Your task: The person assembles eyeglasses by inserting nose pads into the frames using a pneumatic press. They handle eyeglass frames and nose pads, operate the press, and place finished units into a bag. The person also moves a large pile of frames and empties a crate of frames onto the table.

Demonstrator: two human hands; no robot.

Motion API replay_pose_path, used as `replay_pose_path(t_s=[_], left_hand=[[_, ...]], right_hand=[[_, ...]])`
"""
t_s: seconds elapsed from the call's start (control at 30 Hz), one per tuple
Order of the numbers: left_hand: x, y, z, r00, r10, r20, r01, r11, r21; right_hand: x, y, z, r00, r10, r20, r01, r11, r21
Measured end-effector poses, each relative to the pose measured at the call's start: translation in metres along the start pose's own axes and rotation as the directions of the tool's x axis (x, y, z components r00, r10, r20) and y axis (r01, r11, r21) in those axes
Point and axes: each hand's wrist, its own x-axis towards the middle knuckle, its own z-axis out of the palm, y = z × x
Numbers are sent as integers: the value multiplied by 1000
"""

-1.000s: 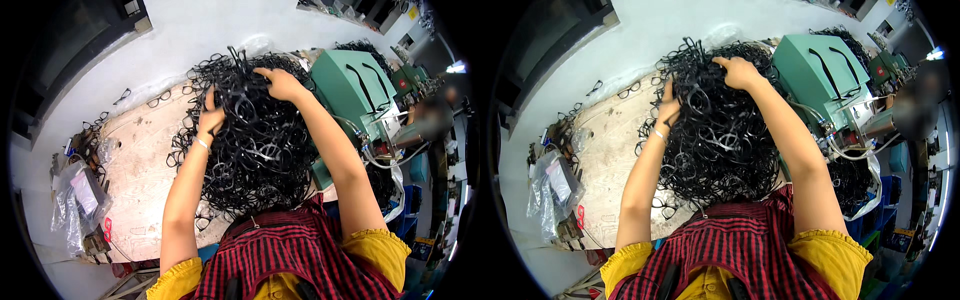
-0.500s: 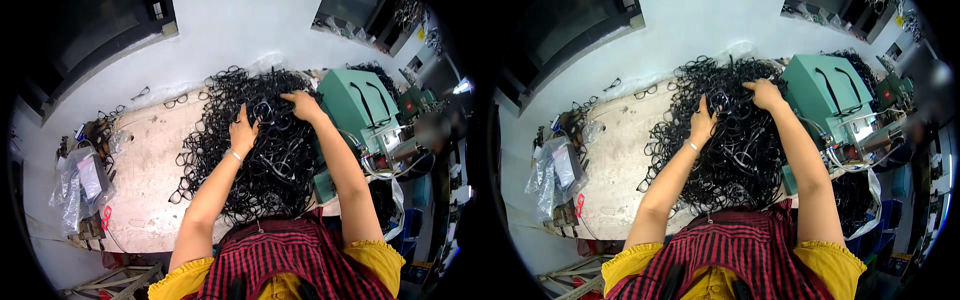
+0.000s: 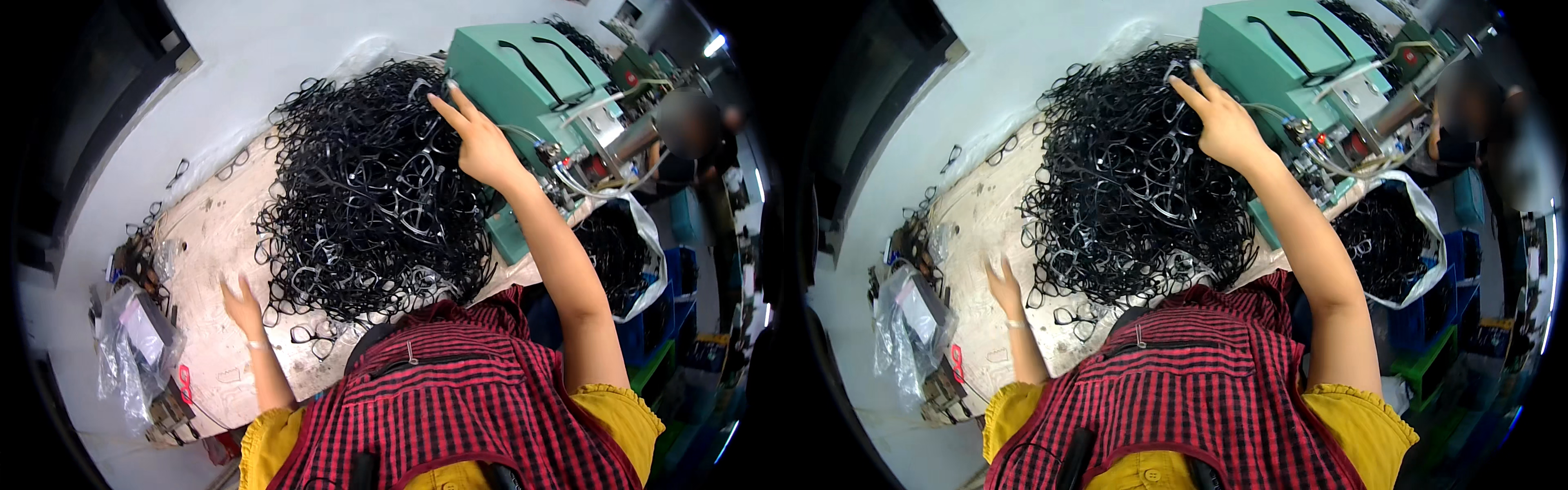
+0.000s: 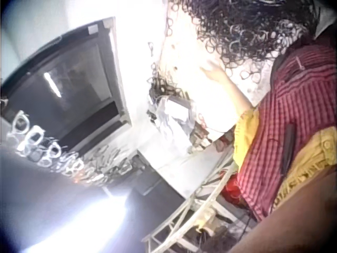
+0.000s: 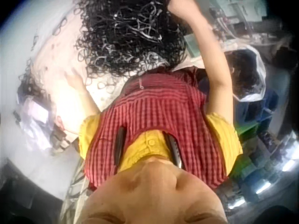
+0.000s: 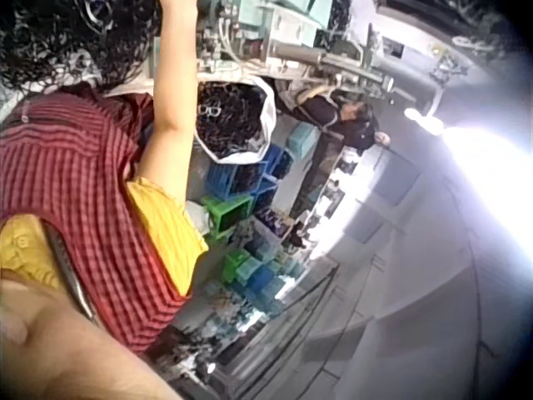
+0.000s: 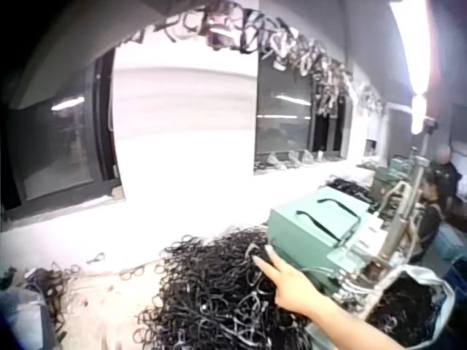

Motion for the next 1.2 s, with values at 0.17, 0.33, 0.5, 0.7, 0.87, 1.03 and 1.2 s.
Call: replay_pose_path(t_s=[0.17,0.33,0.5,0.7,0.87,1.03,1.2], left_hand=[[-120,-26,113,776,-462,429,427,886,180],[-90,-16,68,650,-332,683,604,771,-201],[-135,-31,-33,859,-136,493,307,908,-284],[-187,13,-57,453,10,891,106,992,-65],[-187,52,1,160,50,986,20,998,-53],[-169,69,19,85,67,994,18,997,-68],[-147,51,6,82,100,992,89,990,-108]], right_hand=[[-16,1,-3,974,39,-221,-38,999,9],[-103,-20,-41,962,110,-252,-88,991,97],[-303,-3,-21,690,722,-38,-694,676,249],[-404,-57,30,299,828,474,-954,264,141],[-399,-36,118,562,677,476,-818,539,200],[-410,-40,124,466,721,513,-882,427,200],[-440,-56,115,320,761,564,-934,354,53]])
